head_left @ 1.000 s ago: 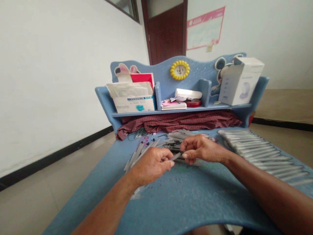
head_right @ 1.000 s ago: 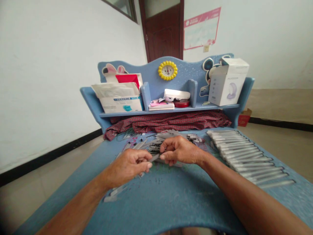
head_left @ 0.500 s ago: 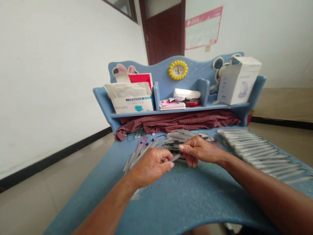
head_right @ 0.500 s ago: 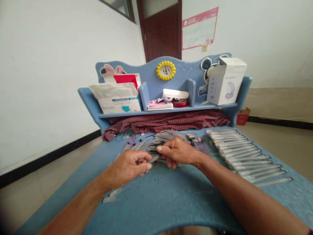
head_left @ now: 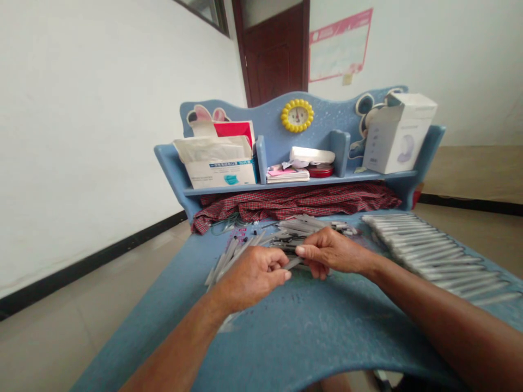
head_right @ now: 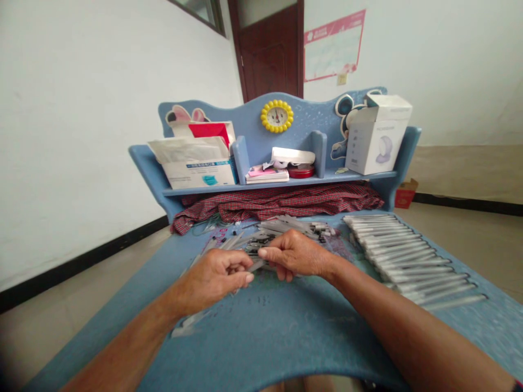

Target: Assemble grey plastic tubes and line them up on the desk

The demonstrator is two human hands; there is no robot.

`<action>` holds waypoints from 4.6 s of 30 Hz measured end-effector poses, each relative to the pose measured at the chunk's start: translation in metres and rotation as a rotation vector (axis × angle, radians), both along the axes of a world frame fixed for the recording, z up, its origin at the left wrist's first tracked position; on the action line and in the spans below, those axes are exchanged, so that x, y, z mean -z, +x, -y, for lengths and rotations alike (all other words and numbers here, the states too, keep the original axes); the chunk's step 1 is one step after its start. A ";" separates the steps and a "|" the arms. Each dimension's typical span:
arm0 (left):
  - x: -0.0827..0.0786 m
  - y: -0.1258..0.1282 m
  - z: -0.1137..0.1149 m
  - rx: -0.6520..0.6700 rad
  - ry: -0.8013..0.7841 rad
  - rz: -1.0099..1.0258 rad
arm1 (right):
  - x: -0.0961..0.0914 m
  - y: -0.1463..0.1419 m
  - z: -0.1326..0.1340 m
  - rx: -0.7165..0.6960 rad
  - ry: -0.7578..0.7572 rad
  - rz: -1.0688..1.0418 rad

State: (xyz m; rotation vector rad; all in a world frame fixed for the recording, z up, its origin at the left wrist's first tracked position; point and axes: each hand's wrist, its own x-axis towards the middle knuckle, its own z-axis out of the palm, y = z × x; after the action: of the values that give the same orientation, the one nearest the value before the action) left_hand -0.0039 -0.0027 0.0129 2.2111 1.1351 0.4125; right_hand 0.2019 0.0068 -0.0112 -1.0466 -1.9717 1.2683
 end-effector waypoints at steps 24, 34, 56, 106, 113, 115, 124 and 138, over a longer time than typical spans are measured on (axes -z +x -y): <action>0.005 0.001 0.000 0.076 0.355 -0.158 | 0.002 -0.004 0.003 0.009 0.012 0.038; -0.009 -0.017 -0.010 -0.009 0.354 -0.255 | -0.014 0.018 0.001 -0.072 -0.057 0.208; 0.008 -0.011 -0.011 0.120 0.395 -0.586 | -0.024 0.030 0.005 0.001 -0.059 0.285; -0.007 -0.015 -0.008 -0.019 0.081 -0.003 | -0.016 0.055 -0.008 0.002 -0.098 0.013; -0.014 -0.014 -0.011 -0.299 -0.059 0.516 | -0.003 0.048 -0.013 -0.003 -0.085 -0.069; -0.013 -0.016 -0.014 -0.368 -0.067 0.635 | -0.001 0.039 -0.011 0.016 -0.073 -0.111; -0.005 -0.020 -0.021 -0.468 -0.062 0.723 | 0.006 0.001 0.004 0.119 -0.078 -0.140; -0.011 -0.016 -0.013 -0.465 0.026 0.703 | 0.007 -0.012 0.014 0.163 0.098 -0.145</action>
State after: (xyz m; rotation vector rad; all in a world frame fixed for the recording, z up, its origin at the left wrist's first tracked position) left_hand -0.0198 0.0108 0.0238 1.5738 1.2097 1.2812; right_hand 0.1898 -0.0068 -0.0184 -1.0152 -1.7826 1.1164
